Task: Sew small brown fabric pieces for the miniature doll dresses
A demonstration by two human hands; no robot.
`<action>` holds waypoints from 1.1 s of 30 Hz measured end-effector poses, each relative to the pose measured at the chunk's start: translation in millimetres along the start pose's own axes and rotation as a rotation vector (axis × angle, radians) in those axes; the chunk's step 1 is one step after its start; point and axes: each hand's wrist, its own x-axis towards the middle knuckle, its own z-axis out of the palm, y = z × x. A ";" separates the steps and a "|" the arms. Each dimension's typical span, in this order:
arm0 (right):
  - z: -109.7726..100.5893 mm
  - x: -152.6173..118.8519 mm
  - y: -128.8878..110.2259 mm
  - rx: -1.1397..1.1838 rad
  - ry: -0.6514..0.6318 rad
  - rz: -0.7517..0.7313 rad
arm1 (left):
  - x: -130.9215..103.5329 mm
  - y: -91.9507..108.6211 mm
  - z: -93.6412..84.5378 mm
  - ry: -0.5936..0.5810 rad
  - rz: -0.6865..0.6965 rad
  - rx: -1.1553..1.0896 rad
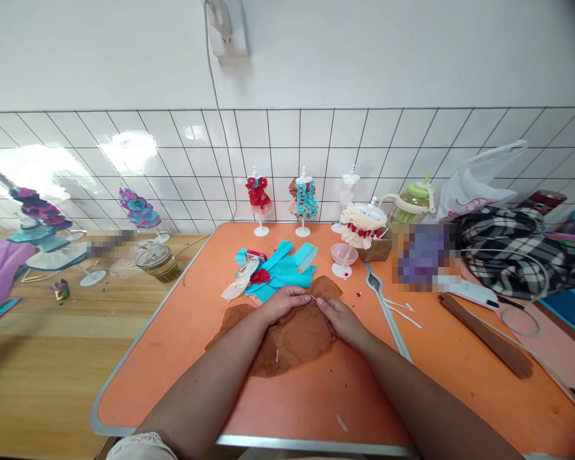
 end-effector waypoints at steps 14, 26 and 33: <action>-7.1 2.3 0.6 0.041 -0.095 -0.017 | 2.3 -0.8 -0.1 -0.051 0.105 -0.059; -12.0 0.2 -8.7 -0.122 -0.006 -0.093 | 2.6 -1.1 -1.3 -0.077 0.108 0.008; -7.2 6.1 0.0 -0.119 0.039 -0.144 | 1.7 -0.5 -0.4 -0.108 0.092 0.042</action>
